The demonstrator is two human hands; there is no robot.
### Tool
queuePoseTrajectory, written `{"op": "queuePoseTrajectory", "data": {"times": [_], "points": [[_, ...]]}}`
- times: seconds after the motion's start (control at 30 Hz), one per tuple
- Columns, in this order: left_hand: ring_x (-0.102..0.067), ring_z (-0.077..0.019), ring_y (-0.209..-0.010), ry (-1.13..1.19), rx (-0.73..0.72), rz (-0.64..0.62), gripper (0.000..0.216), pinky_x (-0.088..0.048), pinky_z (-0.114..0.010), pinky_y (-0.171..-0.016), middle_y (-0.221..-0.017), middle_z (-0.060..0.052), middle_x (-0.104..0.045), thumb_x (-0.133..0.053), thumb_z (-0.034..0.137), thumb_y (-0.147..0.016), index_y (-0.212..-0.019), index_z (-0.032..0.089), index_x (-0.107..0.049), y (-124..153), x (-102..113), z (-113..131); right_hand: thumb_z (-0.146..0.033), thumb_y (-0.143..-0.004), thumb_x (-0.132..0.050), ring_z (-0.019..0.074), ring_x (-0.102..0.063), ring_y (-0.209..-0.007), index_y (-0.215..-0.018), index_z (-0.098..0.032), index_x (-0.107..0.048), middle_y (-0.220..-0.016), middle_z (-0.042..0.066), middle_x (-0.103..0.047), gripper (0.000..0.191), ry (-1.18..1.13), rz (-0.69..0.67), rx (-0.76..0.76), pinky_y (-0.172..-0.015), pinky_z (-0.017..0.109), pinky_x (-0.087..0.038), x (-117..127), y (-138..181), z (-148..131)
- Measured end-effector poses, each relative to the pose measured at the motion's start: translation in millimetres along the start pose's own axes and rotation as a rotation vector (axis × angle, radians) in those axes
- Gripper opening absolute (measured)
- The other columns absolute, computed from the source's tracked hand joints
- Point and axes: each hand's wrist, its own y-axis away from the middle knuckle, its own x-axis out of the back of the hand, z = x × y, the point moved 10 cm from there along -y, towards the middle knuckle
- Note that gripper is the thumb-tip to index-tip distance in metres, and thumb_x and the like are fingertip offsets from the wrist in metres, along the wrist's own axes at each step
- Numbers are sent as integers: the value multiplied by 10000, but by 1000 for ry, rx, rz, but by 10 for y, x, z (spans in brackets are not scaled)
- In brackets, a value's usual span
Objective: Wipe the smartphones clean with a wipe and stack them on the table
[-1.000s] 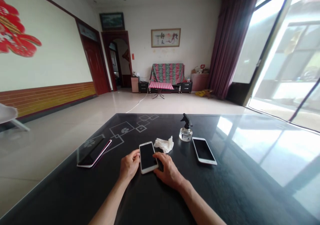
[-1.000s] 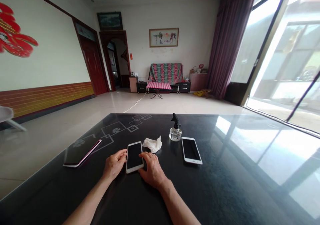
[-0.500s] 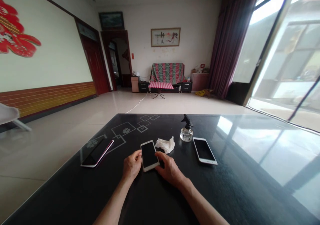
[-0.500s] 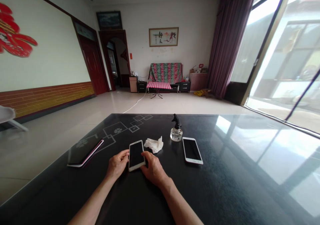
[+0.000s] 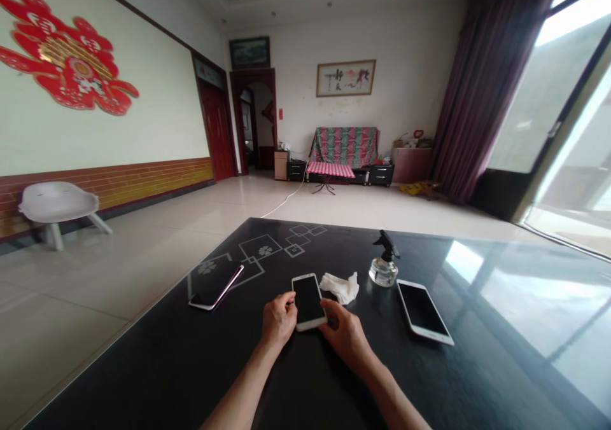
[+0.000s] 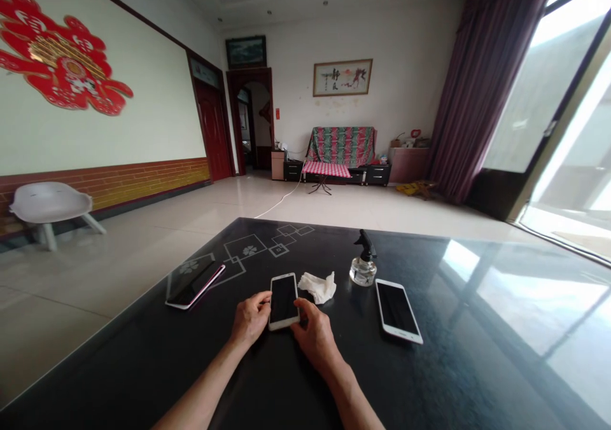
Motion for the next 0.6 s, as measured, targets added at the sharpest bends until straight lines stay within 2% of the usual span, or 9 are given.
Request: {"op": "queuePoseTrajectory", "data": {"times": [0.13,0.27,0.43,0.6], "points": [[-690,-179,-887,34,47,-9,280,-498,-269,-819,-967,-46,-742,-522,110,-819,-1013,193,-706,-27,-1,-56,-241,-681,-619,188,-645,-667,-1108,-156,-643,-801,37,-707,437,-90,-9,-93,-656,298,-518,-47,-13,143],[-686,-190,-897,68,94,-14,275,-488,-272,-820,-964,-62,-743,-532,137,-813,-1020,177,-709,-37,9,-89,-288,-684,-642,216,-669,-725,-1126,-149,-635,-802,46,-717,464,-190,-28,-124,-683,317,-533,-107,-39,240],[-690,-193,-857,121,147,-50,319,-480,-265,-805,-823,-38,-753,-571,135,-741,-1022,173,-716,-40,-13,-128,-287,-661,-671,226,-679,-752,-1094,-172,-662,-789,42,-720,448,-253,-7,-131,-719,331,-543,-117,-47,307],[-692,-203,-837,217,212,-76,408,-494,-256,-738,-803,-70,-748,-545,148,-744,-1130,79,-660,-49,-57,-238,-288,-664,-666,237,-686,-767,-1111,-153,-649,-804,55,-726,467,-256,-5,-148,-726,341,-548,-128,-25,304]]}}
